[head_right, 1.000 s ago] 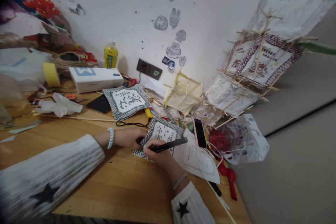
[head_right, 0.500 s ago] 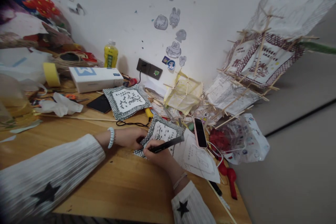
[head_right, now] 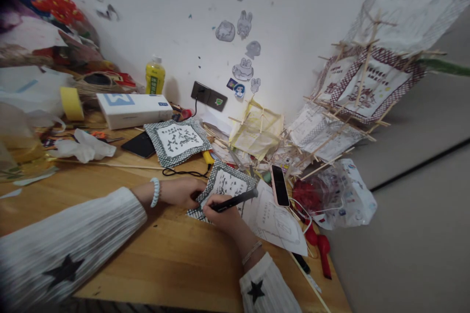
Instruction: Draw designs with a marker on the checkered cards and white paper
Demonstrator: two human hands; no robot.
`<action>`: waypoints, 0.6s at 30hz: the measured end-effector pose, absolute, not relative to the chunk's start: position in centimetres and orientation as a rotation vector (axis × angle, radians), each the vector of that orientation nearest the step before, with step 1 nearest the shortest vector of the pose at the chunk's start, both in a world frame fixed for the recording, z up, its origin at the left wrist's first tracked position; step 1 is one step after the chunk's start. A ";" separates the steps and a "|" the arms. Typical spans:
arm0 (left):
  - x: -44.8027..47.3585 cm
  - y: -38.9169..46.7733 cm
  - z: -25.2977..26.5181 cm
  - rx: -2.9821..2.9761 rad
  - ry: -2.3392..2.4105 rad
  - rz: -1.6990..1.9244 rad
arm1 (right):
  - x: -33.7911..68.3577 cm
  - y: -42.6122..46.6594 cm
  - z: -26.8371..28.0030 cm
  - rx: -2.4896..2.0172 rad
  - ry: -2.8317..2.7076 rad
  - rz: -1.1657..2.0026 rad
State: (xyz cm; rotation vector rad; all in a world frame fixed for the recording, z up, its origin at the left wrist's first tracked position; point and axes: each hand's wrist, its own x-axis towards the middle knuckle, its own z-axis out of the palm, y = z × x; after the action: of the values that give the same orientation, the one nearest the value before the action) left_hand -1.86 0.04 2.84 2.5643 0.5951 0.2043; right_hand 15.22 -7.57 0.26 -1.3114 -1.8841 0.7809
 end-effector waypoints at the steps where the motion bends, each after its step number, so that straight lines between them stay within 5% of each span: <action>1: -1.9 0.0 2.9 2.564 0.598 0.204 | 15.2 -7.6 0.3 -1.311 -1.878 0.781; 18: -1.9 0.0 2.8 2.564 0.608 0.209 | 15.7 -7.4 0.0 -1.352 -1.844 0.757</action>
State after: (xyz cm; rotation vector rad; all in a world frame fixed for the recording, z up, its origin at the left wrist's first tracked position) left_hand -1.86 0.04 2.77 2.5644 0.6082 0.2091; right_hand 15.66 -7.36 0.01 -1.3524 -1.8443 0.7574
